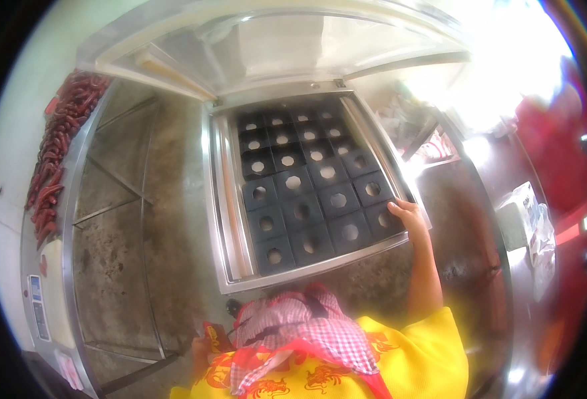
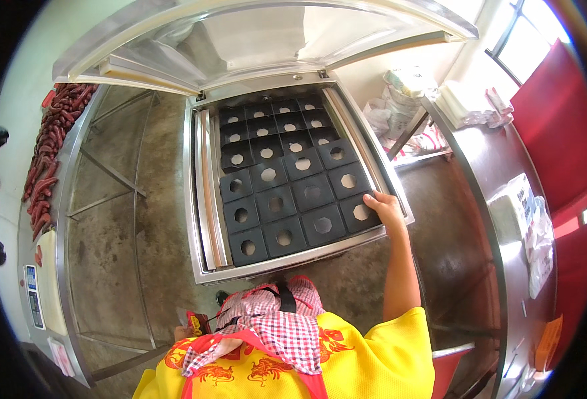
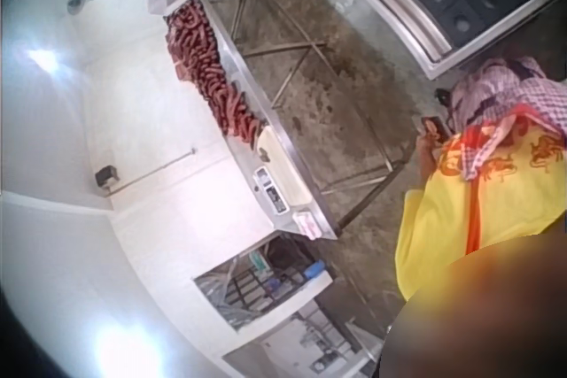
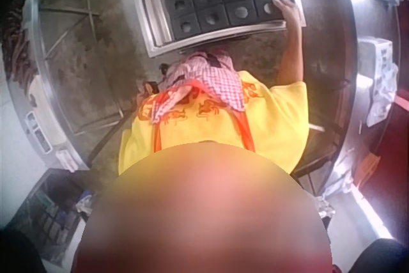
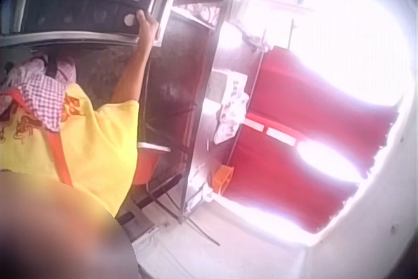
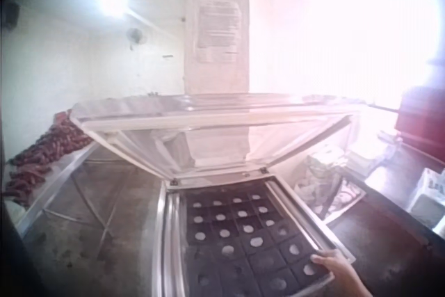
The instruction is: The person places pieces of red meat into a plastic bag, weighs them, and stores the bag in a freezer. Then, the person repeatedly slices long pieces of red meat on a cutting board using a knife, placing the cut pieces onto a digital scale.
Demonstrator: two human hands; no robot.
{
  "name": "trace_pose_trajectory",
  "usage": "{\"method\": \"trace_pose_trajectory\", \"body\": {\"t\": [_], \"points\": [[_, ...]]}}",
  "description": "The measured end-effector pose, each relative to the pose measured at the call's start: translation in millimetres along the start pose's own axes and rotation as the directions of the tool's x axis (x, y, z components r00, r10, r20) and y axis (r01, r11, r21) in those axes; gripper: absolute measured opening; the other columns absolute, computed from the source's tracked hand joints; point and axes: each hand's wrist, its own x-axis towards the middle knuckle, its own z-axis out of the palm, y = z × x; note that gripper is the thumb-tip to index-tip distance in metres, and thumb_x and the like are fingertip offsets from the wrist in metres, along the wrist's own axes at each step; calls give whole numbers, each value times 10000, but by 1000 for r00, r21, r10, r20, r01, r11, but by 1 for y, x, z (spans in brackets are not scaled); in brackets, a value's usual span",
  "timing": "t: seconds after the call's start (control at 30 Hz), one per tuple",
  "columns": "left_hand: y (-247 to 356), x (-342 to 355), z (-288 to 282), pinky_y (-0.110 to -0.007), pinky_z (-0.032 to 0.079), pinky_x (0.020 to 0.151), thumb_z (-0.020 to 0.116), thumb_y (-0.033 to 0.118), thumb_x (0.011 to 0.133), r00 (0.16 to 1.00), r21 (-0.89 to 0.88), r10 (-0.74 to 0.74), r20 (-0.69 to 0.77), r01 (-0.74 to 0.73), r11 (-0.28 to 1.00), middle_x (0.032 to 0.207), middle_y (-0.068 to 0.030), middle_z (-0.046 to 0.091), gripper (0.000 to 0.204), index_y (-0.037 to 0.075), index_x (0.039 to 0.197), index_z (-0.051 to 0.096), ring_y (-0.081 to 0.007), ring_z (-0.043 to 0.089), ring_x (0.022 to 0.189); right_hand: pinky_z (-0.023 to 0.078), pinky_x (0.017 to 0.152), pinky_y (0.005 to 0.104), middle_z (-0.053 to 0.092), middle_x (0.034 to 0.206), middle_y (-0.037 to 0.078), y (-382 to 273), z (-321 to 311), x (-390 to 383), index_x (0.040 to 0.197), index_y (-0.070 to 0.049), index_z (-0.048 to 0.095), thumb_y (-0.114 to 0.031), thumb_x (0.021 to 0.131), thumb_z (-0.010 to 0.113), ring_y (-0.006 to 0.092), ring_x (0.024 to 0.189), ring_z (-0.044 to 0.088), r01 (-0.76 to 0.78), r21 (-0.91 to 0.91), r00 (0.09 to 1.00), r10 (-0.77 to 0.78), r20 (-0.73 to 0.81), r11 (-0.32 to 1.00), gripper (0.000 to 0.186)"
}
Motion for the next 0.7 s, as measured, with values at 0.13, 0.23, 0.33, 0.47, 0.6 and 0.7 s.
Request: {"method": "trace_pose_trajectory", "body": {"t": [0.13, 0.23, 0.33, 0.47, 0.6, 0.7], "points": [[1, -13, -2, -404, 513, 605, 684, 285, 796, 997, -163, -26, -74, 14, 987, 727, -217, 654, 300, -15, 789, 681, -329, 689, 721, 435, 927, 496, 612, 1172, 173, -28, 12, -2, 1168, -92, 632, -292, 764, 711, 398, 1153, 530, 20, -752, 924, -299, -237, 659, 457], [12, -28, -11, -408, 506, 595, 682, 320, 814, 982, 8, -147, -117, 149, 989, 738, -206, 671, 370, -49, 826, 672, -316, 690, 709, 422, 937, 518, 573, 1227, 174, -47, 38, 10, 1163, -85, 618, -235, 762, 706, 391, 1189, 502, 310, -626, 847, -507, -160, 715, 437], [24, -36, -20, -409, 495, 585, 668, 340, 842, 983, 9, -168, -70, 169, 986, 746, -204, 673, 412, -72, 856, 657, -303, 684, 698, 399, 1000, 520, 499, 1338, 170, -49, 92, 33, 1237, -102, 591, -279, 805, 691, 383, 1223, 483, 447, -650, 870, -469, 154, 615, 477], [34, -53, -32, -419, 472, 576, 644, 318, 876, 981, -71, -190, 26, 191, 979, 733, -216, 655, 387, -66, 831, 639, -285, 657, 655, 475, 919, 458, 654, 1077, 173, -64, 161, 91, 1030, -40, 663, -201, 822, 623, 369, 1058, 585, 630, -416, 770, -599, 220, 656, 266], [52, -64, -38, -420, 473, 576, 648, 318, 873, 981, -55, -194, -11, 193, 980, 730, -216, 655, 385, -65, 828, 640, -287, 657, 655, 541, 758, 468, 661, 873, 236, -104, 253, 122, 798, -5, 644, -239, 832, 624, 394, 854, 647, 717, -286, 693, -696, 189, 636, 237], [66, -67, -38, -421, 473, 577, 650, 318, 872, 978, -43, -205, -27, 203, 978, 729, -215, 654, 384, -64, 825, 640, -289, 657, 655, 459, 894, 503, 589, 1121, 207, -126, 304, 122, 949, 7, 692, -307, 837, 609, 413, 1099, 555, 589, -531, 808, -460, 369, 609, 344]]}}
